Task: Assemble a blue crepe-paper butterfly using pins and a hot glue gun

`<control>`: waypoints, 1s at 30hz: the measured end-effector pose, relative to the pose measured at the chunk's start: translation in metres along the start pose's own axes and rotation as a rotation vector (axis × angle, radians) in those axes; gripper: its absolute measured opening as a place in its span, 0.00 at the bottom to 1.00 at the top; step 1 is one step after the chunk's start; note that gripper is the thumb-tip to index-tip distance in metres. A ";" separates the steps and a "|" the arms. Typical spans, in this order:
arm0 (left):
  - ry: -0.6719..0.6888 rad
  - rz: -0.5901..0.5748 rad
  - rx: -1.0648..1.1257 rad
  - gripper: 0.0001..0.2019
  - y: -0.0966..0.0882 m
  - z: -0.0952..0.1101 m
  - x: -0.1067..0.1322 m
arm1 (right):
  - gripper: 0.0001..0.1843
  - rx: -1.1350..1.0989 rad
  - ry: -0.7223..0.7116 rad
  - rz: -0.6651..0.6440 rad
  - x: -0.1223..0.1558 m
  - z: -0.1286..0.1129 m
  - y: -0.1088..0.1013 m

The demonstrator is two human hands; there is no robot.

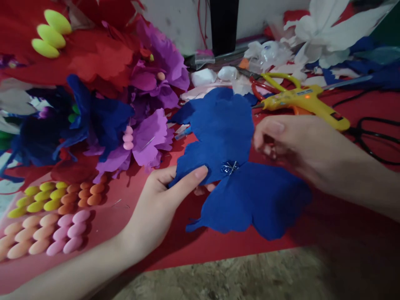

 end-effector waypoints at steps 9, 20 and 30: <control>-0.040 0.067 0.004 0.11 -0.003 0.001 -0.002 | 0.11 -0.436 0.093 -0.451 0.001 -0.013 0.010; -0.041 0.012 0.022 0.09 -0.003 -0.004 -0.001 | 0.10 -0.324 -0.015 -0.494 -0.002 -0.006 0.008; 0.020 0.020 -0.074 0.09 -0.003 -0.004 -0.002 | 0.19 -0.164 -0.099 -0.282 0.005 -0.006 0.004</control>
Point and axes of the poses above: each hand's wrist, its own x-axis away from the middle knuckle, its own y-axis out of the palm, z = x × y, the point moved 5 cm from there along -x, towards the middle knuckle, and after that the axes turned 14 degrees about y, right-handed, at the moved point
